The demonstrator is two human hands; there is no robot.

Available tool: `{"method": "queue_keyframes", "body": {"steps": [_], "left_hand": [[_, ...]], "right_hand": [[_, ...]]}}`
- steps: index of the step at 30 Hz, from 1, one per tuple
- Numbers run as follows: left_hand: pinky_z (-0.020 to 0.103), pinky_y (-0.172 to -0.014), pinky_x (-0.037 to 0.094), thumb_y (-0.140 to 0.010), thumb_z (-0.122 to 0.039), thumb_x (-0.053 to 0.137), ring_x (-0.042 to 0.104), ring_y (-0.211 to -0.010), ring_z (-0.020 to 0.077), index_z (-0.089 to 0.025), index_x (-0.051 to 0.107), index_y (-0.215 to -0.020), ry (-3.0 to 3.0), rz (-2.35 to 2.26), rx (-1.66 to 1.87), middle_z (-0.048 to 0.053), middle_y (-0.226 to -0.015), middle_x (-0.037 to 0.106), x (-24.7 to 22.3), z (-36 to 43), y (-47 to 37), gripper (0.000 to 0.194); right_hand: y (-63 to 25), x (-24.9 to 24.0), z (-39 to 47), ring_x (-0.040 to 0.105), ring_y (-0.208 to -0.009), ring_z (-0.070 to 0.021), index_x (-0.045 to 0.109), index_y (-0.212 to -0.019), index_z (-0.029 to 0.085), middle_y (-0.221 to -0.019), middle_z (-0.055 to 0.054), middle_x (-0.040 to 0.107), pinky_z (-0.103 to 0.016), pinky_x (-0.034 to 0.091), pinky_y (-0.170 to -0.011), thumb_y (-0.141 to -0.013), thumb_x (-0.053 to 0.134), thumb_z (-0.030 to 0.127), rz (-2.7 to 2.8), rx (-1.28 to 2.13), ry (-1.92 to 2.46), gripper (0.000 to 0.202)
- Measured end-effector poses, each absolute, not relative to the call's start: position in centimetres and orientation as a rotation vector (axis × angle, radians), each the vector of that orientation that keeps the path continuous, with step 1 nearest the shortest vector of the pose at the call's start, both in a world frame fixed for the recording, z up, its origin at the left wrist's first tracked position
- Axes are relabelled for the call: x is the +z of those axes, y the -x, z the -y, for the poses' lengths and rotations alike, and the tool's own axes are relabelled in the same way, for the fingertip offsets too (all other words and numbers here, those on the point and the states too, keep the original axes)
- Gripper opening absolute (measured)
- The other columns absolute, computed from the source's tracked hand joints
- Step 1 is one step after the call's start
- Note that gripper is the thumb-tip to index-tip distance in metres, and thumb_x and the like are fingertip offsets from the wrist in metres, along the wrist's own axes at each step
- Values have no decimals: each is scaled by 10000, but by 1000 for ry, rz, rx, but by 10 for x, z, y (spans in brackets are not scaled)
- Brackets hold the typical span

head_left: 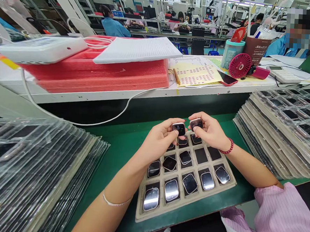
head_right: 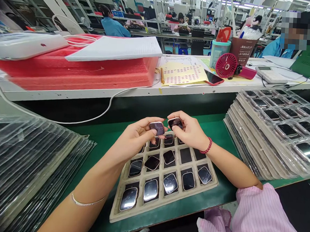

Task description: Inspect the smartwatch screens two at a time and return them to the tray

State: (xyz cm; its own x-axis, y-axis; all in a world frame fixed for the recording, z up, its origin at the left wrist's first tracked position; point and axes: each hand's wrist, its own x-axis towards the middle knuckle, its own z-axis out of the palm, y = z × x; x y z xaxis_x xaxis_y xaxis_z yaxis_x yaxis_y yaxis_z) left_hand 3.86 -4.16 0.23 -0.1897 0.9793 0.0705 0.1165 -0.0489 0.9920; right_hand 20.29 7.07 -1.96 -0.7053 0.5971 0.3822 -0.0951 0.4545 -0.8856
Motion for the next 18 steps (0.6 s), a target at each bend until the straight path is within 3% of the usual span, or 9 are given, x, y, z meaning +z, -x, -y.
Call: {"method": "queue_keyframes", "body": {"steps": [7,11,15,18], "left_hand": [[236,-586,517,-714,-145,622,708,-814,195,-162,611,-1152,-1227,-1403,1342,66,-1021,711,2,42,-39,439],[230,-578,512,-751,-204,664,706,-796,187,-158,618,-1151,-1240,-1425,1339,78,-1048,716,2,42,-39,406],[220,-534,479,-822,-335,654,698,-707,169,-143,646,-1083,-1245,-1450,1349,85,-959,730,2,42,-38,324],[216,-525,466,-804,-329,679,699,-706,169,-148,640,-1098,-1244,-1458,1346,88,-984,732,1,42,-37,347]], "right_hand": [[-203,-20,-71,631,-760,-155,569,-1140,206,-939,-31,646,-234,520,-603,-749,578,125,2069,1281,445,399],[-203,-19,-71,633,-744,-153,572,-1132,194,-935,-34,650,-241,528,-607,-757,590,145,2053,1293,432,378],[-202,-17,-70,598,-600,-111,584,-1070,165,-874,-22,634,-248,527,-579,-828,548,214,1995,1372,400,250],[-202,-16,-70,593,-582,-105,586,-1035,159,-837,-14,627,-245,525,-576,-827,540,215,1984,1413,390,220]]}}
